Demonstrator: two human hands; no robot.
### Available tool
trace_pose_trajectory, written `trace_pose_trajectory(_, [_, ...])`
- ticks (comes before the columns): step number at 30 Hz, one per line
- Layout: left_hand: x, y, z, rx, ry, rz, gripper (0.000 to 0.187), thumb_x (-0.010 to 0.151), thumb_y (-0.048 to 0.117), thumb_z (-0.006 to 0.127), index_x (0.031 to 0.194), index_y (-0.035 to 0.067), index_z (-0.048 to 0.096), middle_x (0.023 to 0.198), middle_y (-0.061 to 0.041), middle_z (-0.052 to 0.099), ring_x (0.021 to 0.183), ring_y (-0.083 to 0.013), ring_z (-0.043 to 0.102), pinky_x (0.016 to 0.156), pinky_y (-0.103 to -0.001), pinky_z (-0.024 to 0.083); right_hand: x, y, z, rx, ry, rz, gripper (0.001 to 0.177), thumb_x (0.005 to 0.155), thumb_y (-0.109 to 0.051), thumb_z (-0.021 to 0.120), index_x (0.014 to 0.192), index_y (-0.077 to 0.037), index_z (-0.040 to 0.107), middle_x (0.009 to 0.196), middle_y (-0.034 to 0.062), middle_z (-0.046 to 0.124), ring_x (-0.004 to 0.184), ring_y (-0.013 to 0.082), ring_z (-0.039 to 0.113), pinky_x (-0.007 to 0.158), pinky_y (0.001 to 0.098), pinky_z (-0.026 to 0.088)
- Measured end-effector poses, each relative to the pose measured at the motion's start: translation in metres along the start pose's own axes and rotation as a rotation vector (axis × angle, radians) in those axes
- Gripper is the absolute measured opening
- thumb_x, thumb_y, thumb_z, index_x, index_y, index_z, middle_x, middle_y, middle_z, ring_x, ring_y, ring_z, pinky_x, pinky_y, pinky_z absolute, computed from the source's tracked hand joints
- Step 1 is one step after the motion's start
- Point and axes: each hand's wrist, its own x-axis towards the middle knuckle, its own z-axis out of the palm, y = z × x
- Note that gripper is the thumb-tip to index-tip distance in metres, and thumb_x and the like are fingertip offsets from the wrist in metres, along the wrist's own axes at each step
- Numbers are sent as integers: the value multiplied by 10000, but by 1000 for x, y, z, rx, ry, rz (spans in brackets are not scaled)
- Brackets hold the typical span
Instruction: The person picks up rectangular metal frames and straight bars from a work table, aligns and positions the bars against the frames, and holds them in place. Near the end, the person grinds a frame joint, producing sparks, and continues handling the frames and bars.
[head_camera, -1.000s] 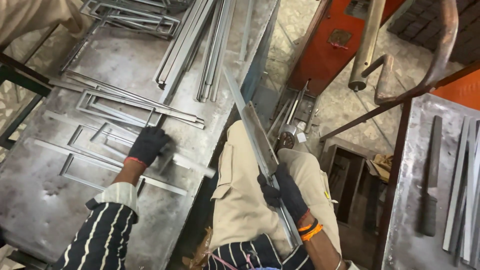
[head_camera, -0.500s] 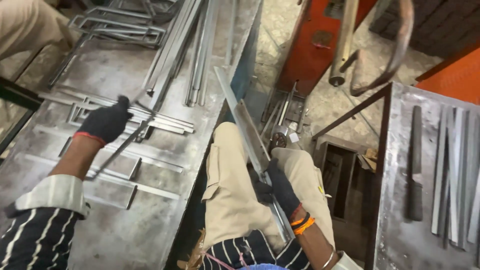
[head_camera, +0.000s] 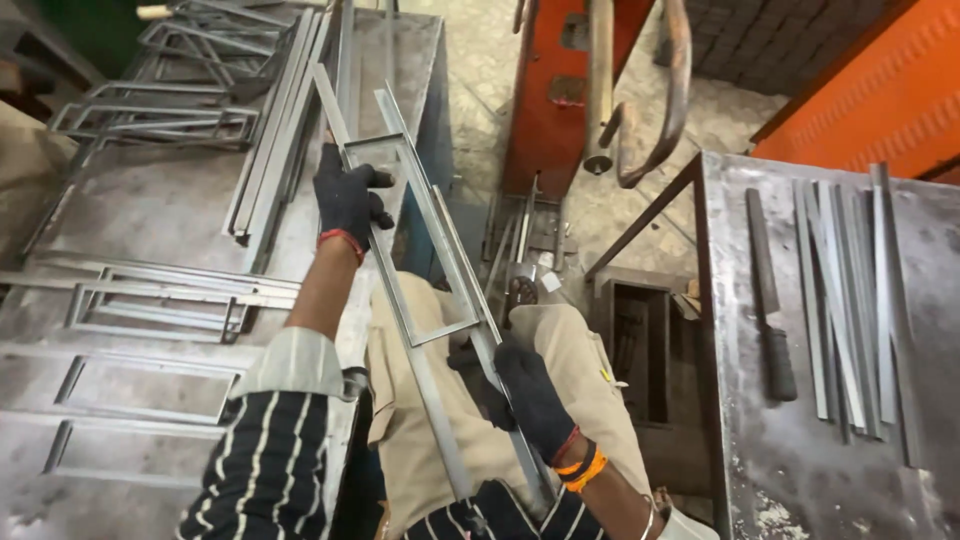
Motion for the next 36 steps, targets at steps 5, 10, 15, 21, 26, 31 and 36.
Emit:
trace_pose_trajectory(5, [23,-63,2,277,-48,225,911,666,-152,662,1520,125,502,1174,-159,603,499,-219,634,316,-408,474,-1,4,-16,16,136,-4,437,1042,-471,523,959,-42,545,509,48,499,338,163,453,338,322,339])
trace_pose_trajectory(10, [-16,-32,48,117,0,57,904,751,-178,641,1578,108,416,872,-198,744,439,-274,606,286,-434,416,-4,-10,-21,-65,195,-49,441,1012,-499,497,1108,-85,618,522,31,515,351,138,460,341,301,334])
trace_pose_trajectory(15, [-43,3,88,87,27,-82,855,806,-91,621,1578,215,414,816,-187,731,386,-206,535,302,-392,423,-23,-35,-14,29,230,-62,424,1042,-476,492,1118,-73,598,512,-1,443,347,115,410,334,287,316])
trace_pose_trajectory(21, [-70,21,130,-47,-131,-125,817,849,-48,588,1578,267,394,796,-161,728,364,-150,448,326,-363,433,-62,-51,-10,14,269,-192,428,1008,-447,472,1303,-177,624,466,0,428,320,113,390,314,287,301])
trace_pose_trajectory(26, [-74,5,169,-63,-305,-116,735,907,-7,624,1587,212,451,705,-148,633,364,-163,464,326,-358,411,-88,-9,-30,78,411,-217,450,1107,-412,498,955,8,554,493,54,475,345,146,423,328,303,293])
trace_pose_trajectory(31, [-79,23,205,-79,-410,-174,656,931,30,606,1563,168,496,694,-135,673,347,-180,478,310,-362,394,-94,-23,-24,147,517,-272,313,1076,-387,505,1151,-144,688,492,51,481,333,131,406,314,300,279])
trace_pose_trajectory(36, [-55,19,227,-31,-450,-153,845,833,-59,606,1596,244,407,712,-133,684,360,-160,477,327,-354,413,-76,-55,-21,66,569,-285,448,1058,-416,481,802,-52,537,503,74,529,348,151,467,332,315,339])
